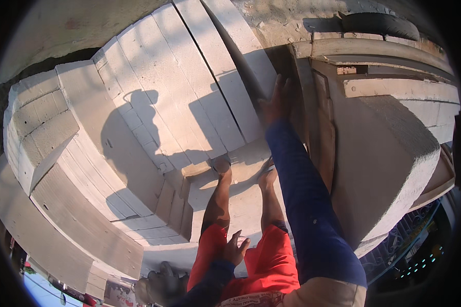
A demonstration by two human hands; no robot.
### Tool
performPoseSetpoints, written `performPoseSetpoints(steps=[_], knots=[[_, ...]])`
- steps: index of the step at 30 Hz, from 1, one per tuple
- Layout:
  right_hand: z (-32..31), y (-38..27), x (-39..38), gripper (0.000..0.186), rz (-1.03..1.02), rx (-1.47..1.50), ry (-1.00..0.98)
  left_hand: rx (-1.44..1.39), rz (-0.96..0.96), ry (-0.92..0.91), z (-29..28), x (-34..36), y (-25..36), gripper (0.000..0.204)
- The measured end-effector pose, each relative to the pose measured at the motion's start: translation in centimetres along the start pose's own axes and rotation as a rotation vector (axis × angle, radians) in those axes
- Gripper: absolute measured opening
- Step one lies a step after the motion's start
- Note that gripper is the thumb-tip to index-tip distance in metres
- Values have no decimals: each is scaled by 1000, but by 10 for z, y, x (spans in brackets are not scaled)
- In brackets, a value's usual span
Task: The person picks up large rectangular white bricks from a stack and places them into a wooden cart.
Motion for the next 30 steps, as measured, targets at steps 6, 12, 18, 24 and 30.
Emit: performPoseSetpoints(steps=[6, 12, 18, 24, 30], knots=[[64, 41, -13, 106, -54, 186, -134, -16, 13, 12, 11, 2, -16, 68], [22, 69, -69, 105, -61, 213, -60, -38, 12, -49, -13, -12, 5, 66], [-76, 58, -138, 95, 248, 137, -367, -16, 145, -46, -10, -13, -47, 65], [-166, 51, -186, 88, 326, -24, -537, 126, 291, -74, -21, -30, -77, 70], [-266, 43, -196, 84, 425, -27, -738, 35, 174, -118, -51, -29, -67, 62]])
Point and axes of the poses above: each hand's wrist, its own x-axis towards the middle knuckle, its own z-axis out of the palm, y = z × x, the point moved 8 cm from there along x, towards the middle knuckle, and after that the axes turned 3 degrees about y, right-handed, at the moved point
